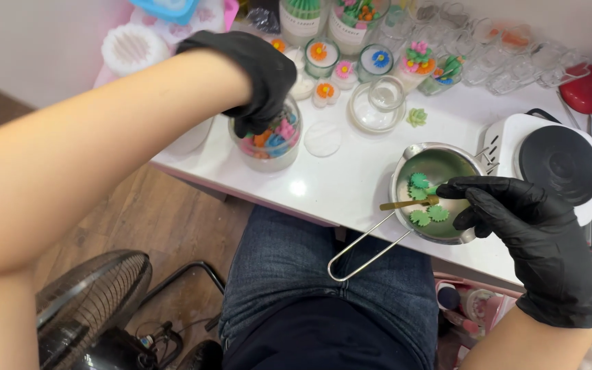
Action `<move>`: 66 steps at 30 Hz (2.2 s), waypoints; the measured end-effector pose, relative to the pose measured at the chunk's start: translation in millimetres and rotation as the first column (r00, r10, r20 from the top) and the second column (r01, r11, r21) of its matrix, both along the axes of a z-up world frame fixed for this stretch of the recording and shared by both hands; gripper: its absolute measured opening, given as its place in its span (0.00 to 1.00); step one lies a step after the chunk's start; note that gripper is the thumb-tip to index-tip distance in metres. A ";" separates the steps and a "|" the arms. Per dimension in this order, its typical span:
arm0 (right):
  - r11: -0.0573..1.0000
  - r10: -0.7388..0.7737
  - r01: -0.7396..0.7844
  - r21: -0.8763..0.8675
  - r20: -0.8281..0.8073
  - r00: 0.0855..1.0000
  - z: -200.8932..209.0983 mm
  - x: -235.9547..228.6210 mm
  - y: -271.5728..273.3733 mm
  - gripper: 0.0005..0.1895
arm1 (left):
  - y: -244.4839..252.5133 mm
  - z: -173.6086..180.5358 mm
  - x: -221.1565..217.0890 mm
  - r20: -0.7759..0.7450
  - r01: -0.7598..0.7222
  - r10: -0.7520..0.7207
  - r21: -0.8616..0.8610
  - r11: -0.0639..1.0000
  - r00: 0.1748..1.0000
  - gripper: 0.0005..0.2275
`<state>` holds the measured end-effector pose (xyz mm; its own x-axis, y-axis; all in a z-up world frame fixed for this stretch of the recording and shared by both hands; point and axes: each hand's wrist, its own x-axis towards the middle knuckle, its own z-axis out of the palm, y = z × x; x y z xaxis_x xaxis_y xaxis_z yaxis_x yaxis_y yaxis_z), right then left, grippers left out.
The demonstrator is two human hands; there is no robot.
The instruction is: Sort and prepare decorative wax elements for candle assembly.
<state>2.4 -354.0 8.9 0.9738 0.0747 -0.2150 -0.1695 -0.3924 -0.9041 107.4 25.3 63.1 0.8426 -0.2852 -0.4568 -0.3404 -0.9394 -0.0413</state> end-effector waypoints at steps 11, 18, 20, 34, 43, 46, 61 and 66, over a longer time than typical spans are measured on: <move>0.990 -0.137 0.135 -0.039 -0.041 0.990 0.3 -7.0 -11.8 0.14 | -40.4 -6.7 -11.3 -0.054 -0.040 -0.005 -0.794 0.607 0.999 0.10; 0.960 -0.265 0.269 -0.072 0.065 0.962 11.9 -19.4 -27.5 0.13 | -144.0 -70.0 -56.3 -0.084 -0.064 -0.116 -0.983 0.170 0.990 0.10; 0.957 -0.281 0.285 -0.057 0.070 0.957 13.3 -25.1 -35.3 0.14 | -149.4 -84.0 -58.0 -0.018 -0.018 -0.175 -1.000 0.002 0.984 0.12; 0.914 -0.389 0.397 -0.084 0.103 0.916 -8.2 -39.4 -47.5 0.13 | -81.4 -120.7 -148.6 -0.628 -0.626 0.087 -0.734 0.264 0.773 0.35; 0.949 -0.271 0.281 -0.142 0.091 0.958 -8.7 -30.1 -26.5 0.15 | -119.4 -138.3 -152.9 -0.702 -0.693 -0.081 -0.712 0.112 0.708 0.28; 0.946 -0.228 0.235 -0.223 0.056 0.972 -12.1 -22.5 -32.4 0.15 | -144.8 -157.7 -152.8 -0.696 -0.708 -0.139 -0.703 -0.065 0.705 0.25; 0.838 0.507 -0.321 -0.441 0.415 0.755 57.7 51.8 127.2 0.13 | -32.9 -102.1 -295.6 -0.821 -0.852 0.260 -0.524 0.014 0.509 0.15; 0.454 0.887 -0.423 -0.784 0.352 0.300 36.7 108.0 234.6 0.10 | -8.5 -157.5 -365.7 -0.876 -0.852 0.417 -0.397 -0.342 0.241 0.13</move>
